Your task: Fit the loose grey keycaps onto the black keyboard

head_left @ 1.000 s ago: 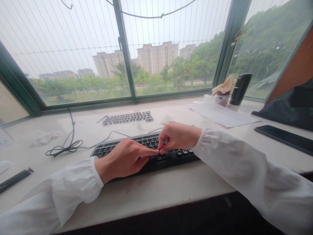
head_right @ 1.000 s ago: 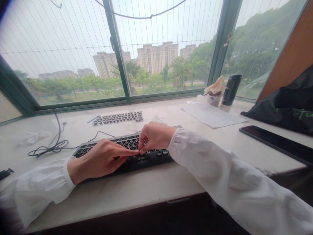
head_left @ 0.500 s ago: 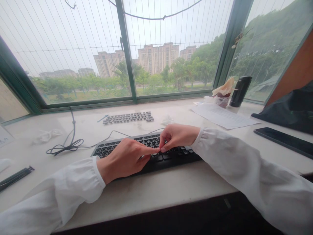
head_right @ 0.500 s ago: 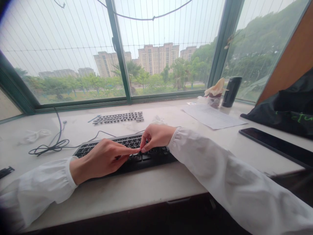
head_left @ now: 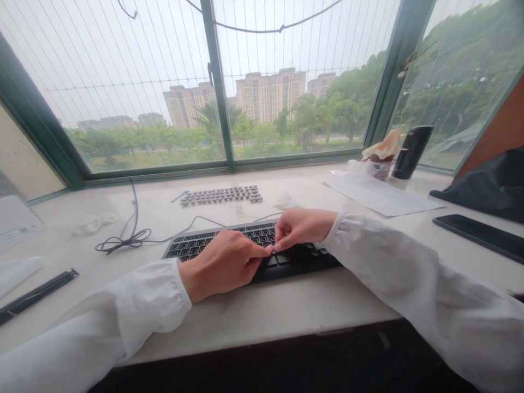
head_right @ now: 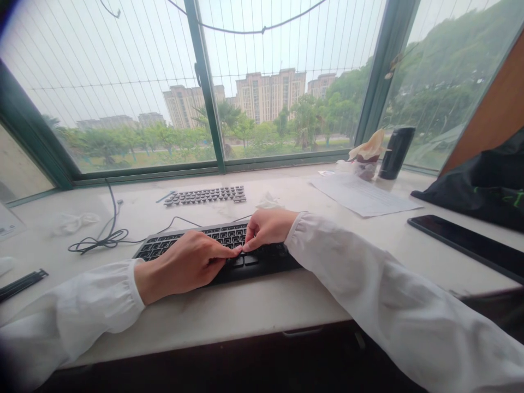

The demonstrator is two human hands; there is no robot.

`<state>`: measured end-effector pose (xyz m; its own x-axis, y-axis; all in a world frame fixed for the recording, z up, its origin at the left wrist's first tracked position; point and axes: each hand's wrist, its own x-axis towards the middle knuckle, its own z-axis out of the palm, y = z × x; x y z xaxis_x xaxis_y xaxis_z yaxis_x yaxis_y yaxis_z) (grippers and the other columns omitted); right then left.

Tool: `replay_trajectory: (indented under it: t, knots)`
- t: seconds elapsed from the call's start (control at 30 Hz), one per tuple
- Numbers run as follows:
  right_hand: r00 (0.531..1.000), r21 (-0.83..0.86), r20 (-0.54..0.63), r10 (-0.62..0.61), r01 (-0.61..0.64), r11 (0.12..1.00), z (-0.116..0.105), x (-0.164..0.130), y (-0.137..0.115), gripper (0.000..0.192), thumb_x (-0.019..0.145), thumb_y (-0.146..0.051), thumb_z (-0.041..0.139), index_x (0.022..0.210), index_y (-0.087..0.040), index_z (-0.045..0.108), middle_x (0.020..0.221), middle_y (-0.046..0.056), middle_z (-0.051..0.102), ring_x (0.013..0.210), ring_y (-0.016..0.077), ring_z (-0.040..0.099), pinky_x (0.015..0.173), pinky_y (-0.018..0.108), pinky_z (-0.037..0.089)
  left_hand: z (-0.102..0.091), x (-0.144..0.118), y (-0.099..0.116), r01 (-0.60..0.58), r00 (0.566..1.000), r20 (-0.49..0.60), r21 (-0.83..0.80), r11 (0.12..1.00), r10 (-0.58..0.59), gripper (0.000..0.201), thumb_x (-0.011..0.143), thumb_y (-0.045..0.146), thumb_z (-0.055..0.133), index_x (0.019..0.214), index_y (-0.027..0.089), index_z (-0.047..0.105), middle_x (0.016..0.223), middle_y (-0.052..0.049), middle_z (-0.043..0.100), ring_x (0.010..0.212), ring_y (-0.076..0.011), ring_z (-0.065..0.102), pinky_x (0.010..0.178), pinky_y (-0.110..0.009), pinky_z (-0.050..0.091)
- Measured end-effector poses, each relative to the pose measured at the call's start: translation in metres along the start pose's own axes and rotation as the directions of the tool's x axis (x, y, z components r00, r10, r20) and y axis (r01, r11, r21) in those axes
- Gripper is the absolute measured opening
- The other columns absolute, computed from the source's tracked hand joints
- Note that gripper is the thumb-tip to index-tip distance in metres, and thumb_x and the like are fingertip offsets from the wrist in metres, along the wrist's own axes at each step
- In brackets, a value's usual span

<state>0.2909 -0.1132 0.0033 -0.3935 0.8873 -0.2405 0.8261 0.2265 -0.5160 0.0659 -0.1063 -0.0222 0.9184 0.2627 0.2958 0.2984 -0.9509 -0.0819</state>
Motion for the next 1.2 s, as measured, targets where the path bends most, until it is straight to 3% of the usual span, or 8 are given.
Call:
replay_trajectory:
  t: [0.33,0.67,0.83,1.0,1.2]
  knots:
    - [0.999,-0.031,0.048,0.005,-0.004,0.999,-0.002,0.004,-0.002,0.032,0.073,-0.044,0.071,0.082,-0.013,0.068,0.064,-0.004,0.055,0.060,0.0085,0.045,0.057,0.022,0.031,-0.003,0.006,0.003,0.006,0.999,0.034,0.059,0.998,-0.008,0.026,0.081,0.012,0.047,0.077,0.020,0.072,0.062,-0.003,0.070,0.053,-0.0152,0.063,0.049,-0.025,0.033]
    - [0.990,0.037,0.143,-0.016,0.010,0.999,-0.005,0.015,0.005,0.036,0.065,-0.045,0.077,0.077,-0.013,0.066,0.061,-0.005,0.055,0.059,0.0077,0.043,0.056,0.022,0.029,0.002,0.009,-0.003,-0.015,1.000,-0.021,-0.035,0.999,0.014,0.029,0.079,0.010,0.049,0.079,0.022,0.075,0.066,-0.002,0.073,0.055,-0.0138,0.065,0.049,-0.023,0.037]
    - [0.997,0.139,0.030,-0.076,0.071,0.988,-0.008,0.005,0.011,0.042,0.065,-0.051,0.076,0.077,-0.013,0.067,0.059,-0.005,0.052,0.057,0.0078,0.042,0.053,0.023,0.027,0.005,0.002,-0.008,0.037,0.993,-0.106,-0.095,0.995,-0.047,0.039,0.080,0.009,0.048,0.103,0.025,0.075,0.079,-0.002,0.076,0.063,-0.0154,0.070,0.058,-0.023,0.048]
    - [0.977,0.131,-0.201,-0.077,0.105,0.986,-0.027,-0.007,0.018,0.045,0.065,-0.055,0.074,0.078,-0.012,0.068,0.059,-0.005,0.049,0.057,0.0081,0.038,0.053,0.024,0.025,-0.002,-0.002,-0.015,0.179,0.942,-0.278,-0.057,0.982,-0.188,0.034,0.080,0.009,0.052,0.098,0.024,0.077,0.077,-0.001,0.076,0.058,-0.0143,0.068,0.058,-0.025,0.049]
    - [0.935,-0.052,-0.353,-0.014,-0.005,0.999,-0.034,-0.007,0.024,0.040,0.070,-0.051,0.070,0.081,-0.013,0.072,0.058,-0.003,0.049,0.057,0.0100,0.041,0.054,0.025,0.028,-0.004,-0.004,-0.016,0.207,0.961,-0.189,0.002,0.978,-0.203,0.033,0.079,0.010,0.054,0.098,0.024,0.077,0.081,-0.002,0.076,0.064,-0.0174,0.071,0.062,-0.027,0.052]
